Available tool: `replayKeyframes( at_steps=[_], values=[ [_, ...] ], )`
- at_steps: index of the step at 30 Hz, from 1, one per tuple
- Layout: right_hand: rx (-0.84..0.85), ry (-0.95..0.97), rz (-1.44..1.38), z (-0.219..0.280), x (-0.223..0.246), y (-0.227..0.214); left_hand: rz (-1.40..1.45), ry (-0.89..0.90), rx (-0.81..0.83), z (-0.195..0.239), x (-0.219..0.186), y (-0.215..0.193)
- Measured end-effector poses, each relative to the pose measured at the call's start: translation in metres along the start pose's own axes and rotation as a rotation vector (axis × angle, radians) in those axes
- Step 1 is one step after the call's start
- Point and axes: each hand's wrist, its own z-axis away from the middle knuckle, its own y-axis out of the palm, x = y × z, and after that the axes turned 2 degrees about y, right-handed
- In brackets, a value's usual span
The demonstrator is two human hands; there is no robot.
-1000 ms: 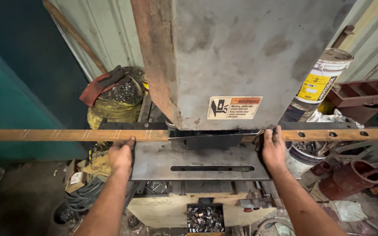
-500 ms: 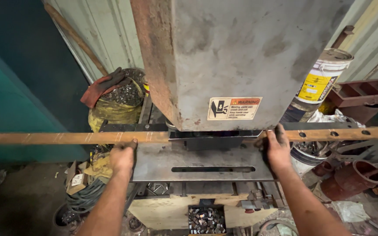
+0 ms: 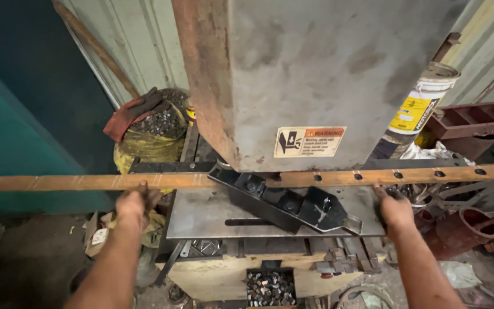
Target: Positioning a long metal bar into an ironworker machine to punch holes.
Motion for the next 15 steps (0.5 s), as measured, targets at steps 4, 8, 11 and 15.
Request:
replayKeyframes(
  at_steps=[4,8,11,15],
  values=[
    [0.283,0.198,-0.226,0.0,0.025,-0.001,-0.062,0.024,0.018,0.012,0.025,0.01],
    [0.166,0.299,-0.227,-0.038,0.007,0.008,-0.203,0.006,0.013,0.059,0.01,0.051],
    [0.35,0.435,-0.801,-0.085,-0.038,0.026,-0.282,-0.062,0.075,0.062,-0.001,0.055],
    [0.093,0.413,-0.884,-0.07,-0.022,0.023,-0.119,-0.17,0.112,0.05,0.007,0.061]
  ],
)
